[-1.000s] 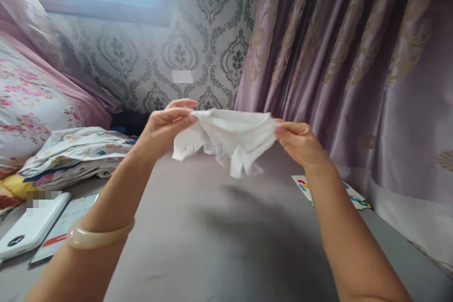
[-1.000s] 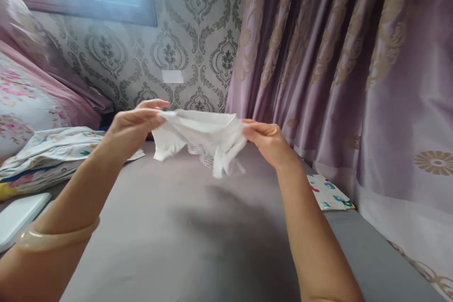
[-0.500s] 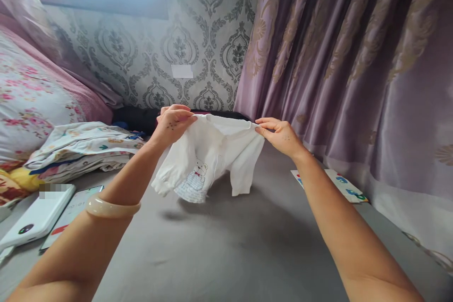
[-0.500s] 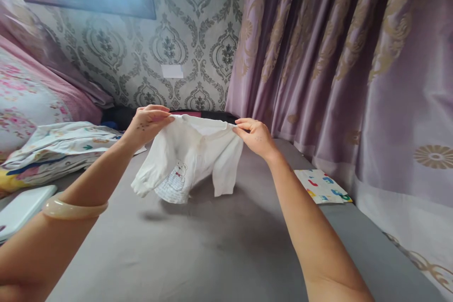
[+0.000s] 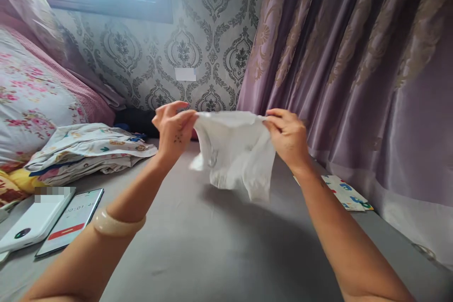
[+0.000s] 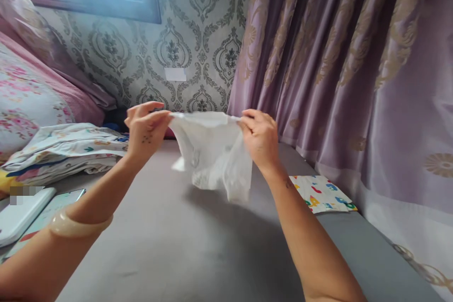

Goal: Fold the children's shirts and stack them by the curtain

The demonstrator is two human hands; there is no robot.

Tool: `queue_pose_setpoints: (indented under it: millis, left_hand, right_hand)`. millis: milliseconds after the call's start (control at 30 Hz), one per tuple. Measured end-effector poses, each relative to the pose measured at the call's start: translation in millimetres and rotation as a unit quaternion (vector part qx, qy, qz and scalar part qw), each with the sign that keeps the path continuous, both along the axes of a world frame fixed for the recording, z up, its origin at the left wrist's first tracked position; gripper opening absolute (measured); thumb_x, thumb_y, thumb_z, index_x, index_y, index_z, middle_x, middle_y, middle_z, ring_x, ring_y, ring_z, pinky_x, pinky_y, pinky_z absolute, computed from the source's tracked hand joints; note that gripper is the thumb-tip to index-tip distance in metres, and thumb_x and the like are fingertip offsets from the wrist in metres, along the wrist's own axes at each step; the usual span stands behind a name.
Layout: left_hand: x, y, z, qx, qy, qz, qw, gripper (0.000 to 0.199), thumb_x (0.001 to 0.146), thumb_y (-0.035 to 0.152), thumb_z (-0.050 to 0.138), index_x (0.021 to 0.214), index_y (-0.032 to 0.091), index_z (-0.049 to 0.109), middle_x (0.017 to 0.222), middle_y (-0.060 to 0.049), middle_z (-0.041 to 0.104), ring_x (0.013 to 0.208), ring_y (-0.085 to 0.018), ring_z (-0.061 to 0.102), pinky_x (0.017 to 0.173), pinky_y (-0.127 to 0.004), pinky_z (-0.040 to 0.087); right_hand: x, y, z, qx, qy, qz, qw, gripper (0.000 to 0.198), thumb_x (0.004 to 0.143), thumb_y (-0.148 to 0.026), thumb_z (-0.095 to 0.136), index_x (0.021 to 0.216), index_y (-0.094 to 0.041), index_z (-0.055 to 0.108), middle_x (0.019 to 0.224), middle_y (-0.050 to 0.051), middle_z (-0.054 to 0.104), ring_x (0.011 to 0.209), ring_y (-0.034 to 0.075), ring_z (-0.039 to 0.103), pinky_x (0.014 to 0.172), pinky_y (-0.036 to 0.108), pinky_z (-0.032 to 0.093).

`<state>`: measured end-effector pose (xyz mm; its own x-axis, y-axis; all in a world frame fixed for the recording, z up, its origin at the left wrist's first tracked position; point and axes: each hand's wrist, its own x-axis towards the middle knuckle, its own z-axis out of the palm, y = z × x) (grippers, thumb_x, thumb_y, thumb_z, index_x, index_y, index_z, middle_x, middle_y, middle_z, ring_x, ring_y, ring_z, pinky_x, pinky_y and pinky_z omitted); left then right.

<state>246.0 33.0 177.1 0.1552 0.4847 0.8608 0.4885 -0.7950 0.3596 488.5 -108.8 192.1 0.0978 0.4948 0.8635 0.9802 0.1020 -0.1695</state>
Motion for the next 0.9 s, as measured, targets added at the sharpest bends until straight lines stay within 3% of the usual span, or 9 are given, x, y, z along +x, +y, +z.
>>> queue_pose_setpoints:
  millis: [67, 133, 200, 267, 333, 433, 533, 633, 900]
  left_hand:
    - [-0.3, 4.5, 0.9, 0.008, -0.011, 0.0, 1.0, 0.018, 0.089, 0.038, 0.057, 0.09, 0.031, 0.074, 0.12, -0.004, 0.064, 0.122, -0.029, 0.042, 0.104, -0.05, 0.026]
    - [-0.5, 4.9, 5.7, -0.006, 0.053, -0.049, 0.997, 0.017, 0.087, 0.038, 0.061, 0.084, 0.029, 0.074, 0.113, -0.003, 0.067, 0.117, -0.028, 0.047, 0.104, -0.049, 0.028]
    - [-0.1, 3.3, 11.5, 0.0, 0.039, -0.034, 0.999, 0.017, 0.087, 0.037, 0.061, 0.083, 0.027, 0.074, 0.112, -0.003, 0.068, 0.113, -0.026, 0.049, 0.103, -0.048, 0.029]
    - [0.6, 1.7, 15.0, 0.032, -0.039, 0.027, 0.998, 0.02, 0.089, 0.038, 0.058, 0.087, 0.027, 0.075, 0.119, -0.004, 0.065, 0.115, -0.026, 0.048, 0.103, -0.048, 0.029]
    - [1.4, 2.8, 14.7, 0.047, -0.019, 0.021, 0.998, 0.021, 0.088, 0.041, 0.058, 0.085, 0.028, 0.075, 0.118, -0.004, 0.064, 0.112, -0.026, 0.049, 0.101, -0.046, 0.031]
    - [1.3, 10.6, 8.4, -0.014, 0.096, -0.036, 0.995, 0.022, 0.084, 0.043, 0.061, 0.078, 0.029, 0.076, 0.1, -0.004, 0.067, 0.1, -0.024, 0.054, 0.093, -0.042, 0.038]
    - [-0.2, 19.3, 2.8, -0.081, 0.079, -0.024, 0.993, 0.027, 0.085, 0.042, 0.056, 0.088, 0.026, 0.077, 0.092, -0.004, 0.067, 0.088, -0.021, 0.058, 0.083, -0.035, 0.042]
    - [0.6, 21.6, 1.9, -0.121, 0.077, -0.058, 0.988, 0.032, 0.084, 0.04, 0.052, 0.094, 0.022, 0.076, 0.085, -0.004, 0.068, 0.077, -0.018, 0.059, 0.075, -0.029, 0.044]
    - [5.8, 16.5, -2.8, -0.161, 0.037, -0.048, 0.985, 0.029, 0.081, 0.028, 0.049, 0.092, 0.018, 0.074, 0.089, -0.007, 0.072, 0.083, -0.021, 0.062, 0.079, -0.029, 0.045]
  right_hand:
    - [4.3, 1.9, -0.1, 0.03, 0.016, -0.024, 0.999, 0.025, 0.096, -0.035, 0.052, 0.097, -0.029, 0.076, 0.118, 0.006, 0.066, 0.114, 0.026, 0.056, 0.102, 0.047, 0.038]
    - [5.9, 3.5, -0.1, -0.026, -0.001, -0.004, 1.0, 0.023, 0.094, -0.035, 0.054, 0.092, -0.029, 0.076, 0.115, 0.005, 0.067, 0.11, 0.026, 0.058, 0.1, 0.046, 0.04]
    - [4.9, 5.7, -1.6, -0.044, -0.01, 0.007, 0.999, 0.021, 0.093, -0.034, 0.056, 0.089, -0.03, 0.077, 0.115, 0.003, 0.067, 0.109, 0.025, 0.058, 0.099, 0.046, 0.04]
    - [3.0, 8.9, -5.0, 0.017, 0.011, -0.02, 1.0, 0.023, 0.094, -0.035, 0.053, 0.095, -0.03, 0.076, 0.118, 0.005, 0.066, 0.112, 0.025, 0.056, 0.1, 0.046, 0.039]
    - [2.9, 13.1, -9.8, 0.034, 0.017, -0.03, 0.999, 0.025, 0.095, -0.035, 0.052, 0.095, -0.029, 0.076, 0.115, 0.006, 0.066, 0.11, 0.026, 0.055, 0.099, 0.045, 0.04]
    - [8.7, 19.7, -16.5, -0.036, 0.008, -0.021, 0.999, 0.024, 0.092, -0.035, 0.056, 0.085, -0.027, 0.078, 0.101, 0.006, 0.068, 0.097, 0.024, 0.058, 0.09, 0.042, 0.045]
    - [16.4, 22.4, -18.3, -0.022, 0.044, -0.054, 0.997, 0.024, 0.091, -0.037, 0.057, 0.089, -0.025, 0.078, 0.094, 0.007, 0.068, 0.091, 0.024, 0.058, 0.083, 0.039, 0.046]
    - [17.1, 21.4, -16.8, -0.032, 0.088, -0.038, 0.995, 0.025, 0.091, -0.038, 0.056, 0.093, -0.025, 0.078, 0.093, 0.006, 0.07, 0.086, 0.022, 0.061, 0.078, 0.035, 0.047]
    - [3.5, 23.4, -16.6, -0.082, 0.151, -0.023, 0.985, 0.025, 0.089, -0.028, 0.053, 0.098, -0.019, 0.075, 0.09, 0.009, 0.073, 0.081, 0.022, 0.065, 0.076, 0.032, 0.046]
